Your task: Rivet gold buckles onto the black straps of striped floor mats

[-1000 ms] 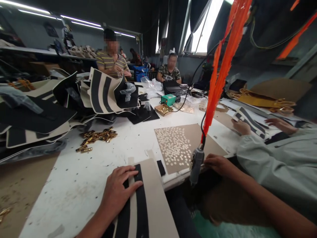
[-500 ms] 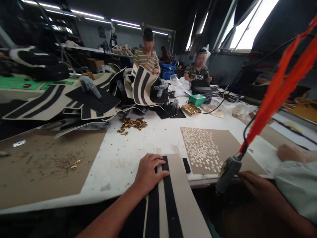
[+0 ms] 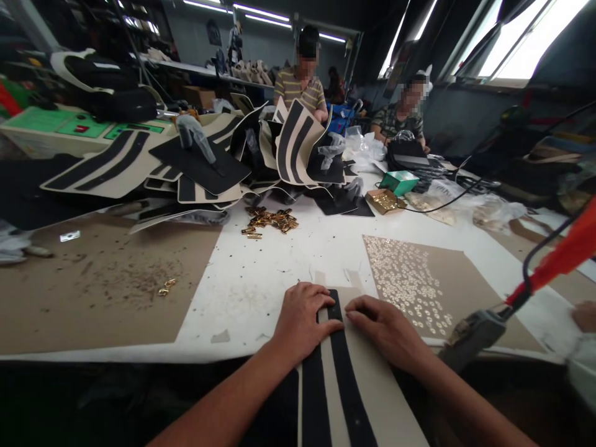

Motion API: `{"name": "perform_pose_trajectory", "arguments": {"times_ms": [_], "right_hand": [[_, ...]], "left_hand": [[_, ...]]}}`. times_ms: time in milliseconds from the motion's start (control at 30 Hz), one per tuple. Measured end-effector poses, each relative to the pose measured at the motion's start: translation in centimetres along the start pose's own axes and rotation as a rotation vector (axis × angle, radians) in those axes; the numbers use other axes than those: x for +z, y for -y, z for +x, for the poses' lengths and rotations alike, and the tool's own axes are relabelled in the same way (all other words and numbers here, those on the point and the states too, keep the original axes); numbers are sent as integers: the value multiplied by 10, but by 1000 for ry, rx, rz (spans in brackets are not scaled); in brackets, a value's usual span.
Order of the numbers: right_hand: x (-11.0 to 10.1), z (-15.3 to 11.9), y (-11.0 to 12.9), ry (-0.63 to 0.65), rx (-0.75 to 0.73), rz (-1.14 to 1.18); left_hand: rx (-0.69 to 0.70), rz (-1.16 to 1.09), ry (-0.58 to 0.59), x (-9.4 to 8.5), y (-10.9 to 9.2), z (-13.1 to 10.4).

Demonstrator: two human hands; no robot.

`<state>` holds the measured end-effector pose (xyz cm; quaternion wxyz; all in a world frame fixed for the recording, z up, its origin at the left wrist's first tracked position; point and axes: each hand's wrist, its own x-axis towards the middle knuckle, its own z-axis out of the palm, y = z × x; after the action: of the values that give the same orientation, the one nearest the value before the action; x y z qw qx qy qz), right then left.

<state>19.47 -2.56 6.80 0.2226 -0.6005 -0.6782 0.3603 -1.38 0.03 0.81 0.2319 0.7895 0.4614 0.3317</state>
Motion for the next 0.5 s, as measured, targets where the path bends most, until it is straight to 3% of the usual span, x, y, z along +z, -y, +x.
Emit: {"name": "perform_pose_trajectory", "arguments": {"times_ms": [100,200,500], "right_hand": [[14,23,-1,74,-41,-22],[21,28,-10,80,-32,-81],[22,39,2,56,134,-149]], "left_hand": [[-3,-19,5,0,1,-1],[-7,-33,20,-1,2,-1],[-10,-70,5,0,3,-2]]}}
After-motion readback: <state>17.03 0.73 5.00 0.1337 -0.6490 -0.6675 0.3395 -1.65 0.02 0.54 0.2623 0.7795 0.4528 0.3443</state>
